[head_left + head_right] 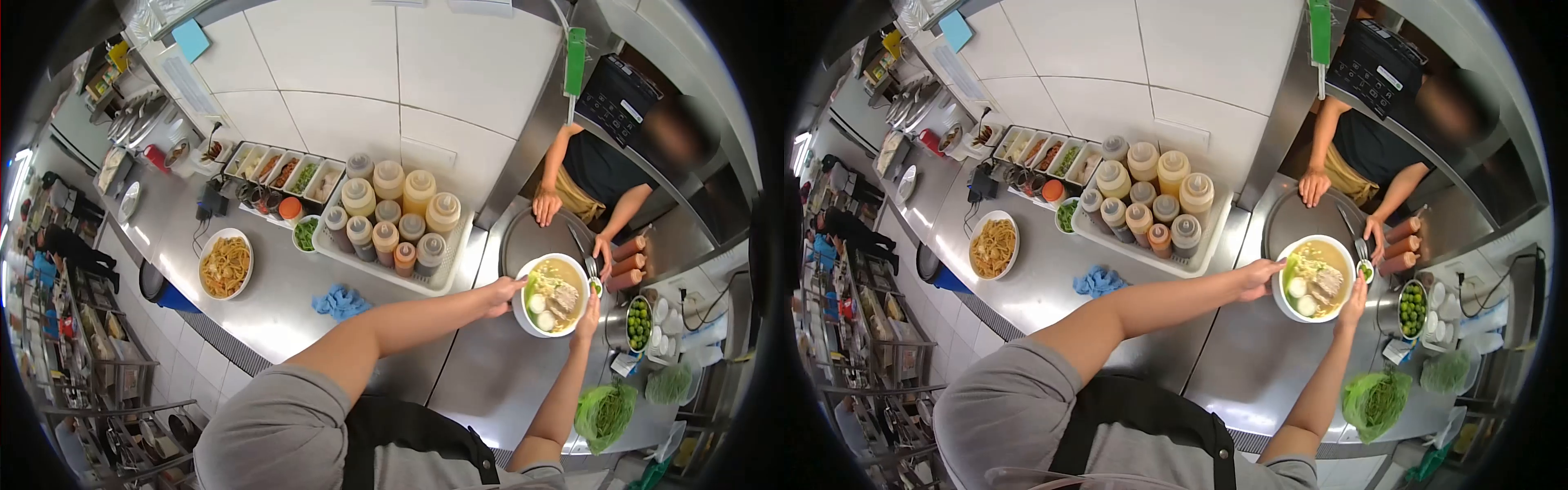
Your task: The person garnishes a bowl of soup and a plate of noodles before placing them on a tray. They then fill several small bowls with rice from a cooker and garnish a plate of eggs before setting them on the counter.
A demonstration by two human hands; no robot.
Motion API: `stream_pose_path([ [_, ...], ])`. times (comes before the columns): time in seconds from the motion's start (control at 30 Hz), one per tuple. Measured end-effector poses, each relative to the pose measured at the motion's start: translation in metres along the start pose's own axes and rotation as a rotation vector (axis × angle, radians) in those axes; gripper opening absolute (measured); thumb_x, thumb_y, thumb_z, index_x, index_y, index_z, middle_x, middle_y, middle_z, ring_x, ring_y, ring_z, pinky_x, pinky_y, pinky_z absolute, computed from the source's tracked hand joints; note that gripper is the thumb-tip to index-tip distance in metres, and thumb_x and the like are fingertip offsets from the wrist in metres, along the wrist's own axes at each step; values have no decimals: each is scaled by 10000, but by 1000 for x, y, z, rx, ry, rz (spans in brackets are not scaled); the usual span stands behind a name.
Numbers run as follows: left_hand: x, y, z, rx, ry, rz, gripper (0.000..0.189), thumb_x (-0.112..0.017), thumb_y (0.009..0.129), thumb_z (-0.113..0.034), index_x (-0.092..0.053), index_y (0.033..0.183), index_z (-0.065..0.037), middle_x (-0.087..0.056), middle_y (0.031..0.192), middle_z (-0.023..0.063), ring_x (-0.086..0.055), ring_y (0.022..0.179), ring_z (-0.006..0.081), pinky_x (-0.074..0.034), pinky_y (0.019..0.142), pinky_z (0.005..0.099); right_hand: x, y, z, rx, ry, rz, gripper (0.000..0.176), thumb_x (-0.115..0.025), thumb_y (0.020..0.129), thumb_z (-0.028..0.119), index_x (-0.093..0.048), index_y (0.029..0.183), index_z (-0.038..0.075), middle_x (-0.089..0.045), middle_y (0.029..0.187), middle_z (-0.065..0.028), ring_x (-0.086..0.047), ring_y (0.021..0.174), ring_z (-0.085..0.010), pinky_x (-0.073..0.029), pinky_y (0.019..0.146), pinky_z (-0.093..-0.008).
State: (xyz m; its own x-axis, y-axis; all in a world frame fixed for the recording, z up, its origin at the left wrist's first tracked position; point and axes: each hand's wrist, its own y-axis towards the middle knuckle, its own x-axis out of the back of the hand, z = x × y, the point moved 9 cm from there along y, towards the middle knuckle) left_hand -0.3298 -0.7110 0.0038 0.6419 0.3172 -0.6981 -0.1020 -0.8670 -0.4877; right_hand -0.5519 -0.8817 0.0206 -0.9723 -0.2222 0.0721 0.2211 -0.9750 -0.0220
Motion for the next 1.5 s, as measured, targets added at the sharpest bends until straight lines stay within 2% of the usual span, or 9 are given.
stream_pose_path([
  [0.6, 17, 97, 3, 38, 144, -197, 637, -539, 1059, -419, -394, 1504, 13, -419, 1584, 109, -399, 1435, 264, -301, 1168, 474, 22, 72, -88, -210, 95, -42, 548, -440, 1102, 385, -486, 1493, 5, -535, 1489, -99, -517, 1355, -216, -387, 1134, -353],
  [0.7, 23, 71, 10, -15, 262, -226, 873, -613, 999, -497, -205, 1583, 9, -302, 1641, 98, -286, 1488, 272, -257, 1203, 474, 27, 69, -93, -298, 136, -35, 570, -446, 1097, 419, -493, 1485, 4, -581, 1442, -92, -562, 1304, -219, -418, 1102, -352],
  [0.83, 26, -60, 36, 34, 460, 284, 606, -586, 1043, -402, -409, 1534, -94, -509, 1431, 58, -449, 1369, 194, -354, 1174, 399, 30, 56, -37, -77, -362, -177, 548, -493, 1074, 431, -596, 1373, -17, -644, 1346, -172, -618, 1217, -286, -445, 1051, -378],
  [0.93, 67, -207, 42, 277, 320, 357, 453, -535, 1072, -347, -559, 1413, -50, -653, 1322, 125, -639, 1224, 239, -511, 1061, 374, -34, 21, 75, 348, -643, -252, 387, -598, 1030, 269, -659, 1257, -38, -650, 1305, -212, -598, 1237, -334, -423, 1075, -412],
  [1.07, 222, -354, 67, 161, -207, -162, 345, -532, 1050, -349, -668, 995, -37, -719, 1148, 216, -695, 1088, 325, -541, 1019, 405, -190, -36, 259, 905, -407, -54, 305, -669, 942, 92, -691, 1238, 18, -639, 1328, -167, -568, 1287, -323, -409, 1101, -428],
  [1.1, 277, -379, 71, -139, -516, -132, 357, -561, 1039, -357, -654, 868, -57, -735, 1016, 181, -713, 976, 297, -593, 899, 380, -231, -63, 309, 986, -414, -61, 297, -686, 930, 93, -704, 1218, 25, -641, 1330, -152, -571, 1282, -321, -415, 1095, -425],
  [1.17, 383, -471, 67, -427, -641, -795, 422, -601, 1029, -362, -600, 717, -78, -692, 777, 118, -715, 823, 249, -607, 655, 267, -302, -105, 384, 1214, -447, 9, 332, -693, 937, 140, -688, 1264, 84, -614, 1381, -110, -553, 1276, -324, -426, 1081, -423],
  [1.3, 504, -635, 66, -914, -789, -1231, 710, -618, 1024, -294, -236, 1493, 76, -484, 1350, 270, -631, 1136, 355, -617, 911, 377, -431, -145, 470, 1410, -490, 121, 469, -682, 944, 187, -566, 1394, 125, -524, 1470, -104, -562, 1251, -342, -484, 1030, -431],
  [1.5, 567, -706, 12, -819, -223, -1344, 627, -542, 1068, -241, -221, 1585, -90, -572, 1218, 233, -651, 1050, 333, -586, 958, 425, -511, -117, 514, 1317, -808, -25, 693, -621, 840, 41, -406, 1499, 28, -355, 1591, -227, -592, 1190, -401, -534, 954, -471],
])
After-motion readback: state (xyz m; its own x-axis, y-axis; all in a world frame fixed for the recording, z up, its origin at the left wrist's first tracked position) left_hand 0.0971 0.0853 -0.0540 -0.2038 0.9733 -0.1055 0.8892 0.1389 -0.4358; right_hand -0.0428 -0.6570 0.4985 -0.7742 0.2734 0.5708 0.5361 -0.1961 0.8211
